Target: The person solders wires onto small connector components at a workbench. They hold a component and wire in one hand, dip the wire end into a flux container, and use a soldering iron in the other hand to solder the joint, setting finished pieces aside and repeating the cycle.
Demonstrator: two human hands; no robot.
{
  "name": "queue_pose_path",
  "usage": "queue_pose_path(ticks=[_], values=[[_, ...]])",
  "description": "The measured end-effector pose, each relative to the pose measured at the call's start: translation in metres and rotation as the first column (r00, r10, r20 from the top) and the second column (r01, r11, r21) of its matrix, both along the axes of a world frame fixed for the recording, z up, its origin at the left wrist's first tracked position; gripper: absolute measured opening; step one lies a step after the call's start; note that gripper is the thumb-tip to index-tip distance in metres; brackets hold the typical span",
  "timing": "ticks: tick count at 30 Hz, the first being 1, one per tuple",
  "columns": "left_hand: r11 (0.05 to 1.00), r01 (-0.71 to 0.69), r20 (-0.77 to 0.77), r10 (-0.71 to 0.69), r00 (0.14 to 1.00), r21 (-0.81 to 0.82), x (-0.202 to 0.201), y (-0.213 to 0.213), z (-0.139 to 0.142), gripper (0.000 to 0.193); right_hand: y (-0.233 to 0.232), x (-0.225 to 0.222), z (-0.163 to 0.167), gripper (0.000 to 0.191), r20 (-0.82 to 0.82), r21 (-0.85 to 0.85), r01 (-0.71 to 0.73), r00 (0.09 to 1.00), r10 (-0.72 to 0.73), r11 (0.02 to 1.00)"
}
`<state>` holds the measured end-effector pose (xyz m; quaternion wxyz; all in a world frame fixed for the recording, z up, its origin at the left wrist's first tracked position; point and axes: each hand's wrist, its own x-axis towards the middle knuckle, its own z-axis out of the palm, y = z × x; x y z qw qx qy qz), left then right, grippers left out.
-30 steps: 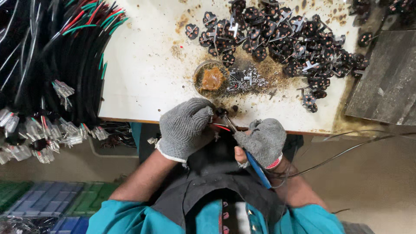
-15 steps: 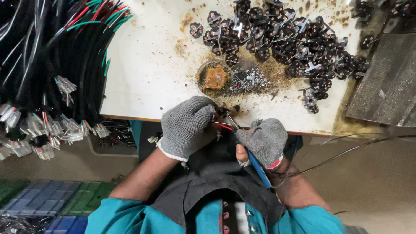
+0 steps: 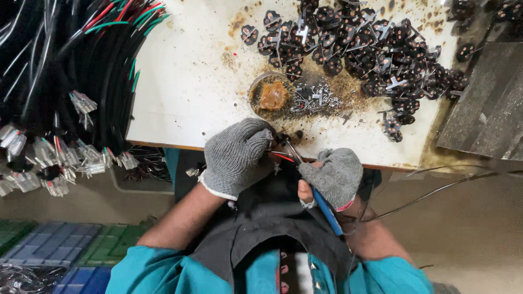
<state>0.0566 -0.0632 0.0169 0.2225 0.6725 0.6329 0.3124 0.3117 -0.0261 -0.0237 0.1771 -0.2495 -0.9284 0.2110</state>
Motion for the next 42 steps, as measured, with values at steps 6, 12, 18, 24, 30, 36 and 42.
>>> queue_pose_path(ticks=[6,12,18,24,30,36,42], values=[[0.999,-0.007,-0.003,0.007,1.0,0.036,0.002,-0.004,0.006,0.033,-0.017,-0.009,0.032,0.017,-0.118,-0.476,0.421,0.84,-0.53,0.772],[0.999,-0.01,-0.009,0.01,1.0,0.035,0.005,-0.005,0.008,0.031,-0.01,-0.022,0.029,0.049,-0.172,-0.983,-0.145,0.525,-0.834,0.111],[1.0,-0.014,-0.004,0.014,1.0,0.011,0.003,-0.005,0.005,0.037,0.009,-0.034,0.048,0.046,-0.092,-0.372,0.261,0.944,-0.315,0.891],[1.0,0.001,0.009,0.0,1.0,-0.015,-0.001,-0.003,0.002,0.046,0.014,-0.064,0.052,0.044,-0.272,-0.473,0.267,0.862,-0.427,0.84],[1.0,-0.002,0.023,0.001,1.0,0.009,0.0,-0.005,0.004,0.039,0.005,-0.048,0.054,0.025,-0.202,-0.619,0.312,0.823,-0.531,0.72],[1.0,-0.018,-0.006,0.018,1.0,0.004,0.001,-0.009,0.005,0.03,-0.005,-0.053,0.059,0.036,-0.412,-0.756,0.208,0.587,-0.697,0.621],[1.0,-0.002,0.002,0.001,1.0,0.02,0.0,-0.008,0.004,0.036,0.013,-0.053,0.064,0.027,-0.155,-0.35,0.252,0.934,-0.321,0.902]])
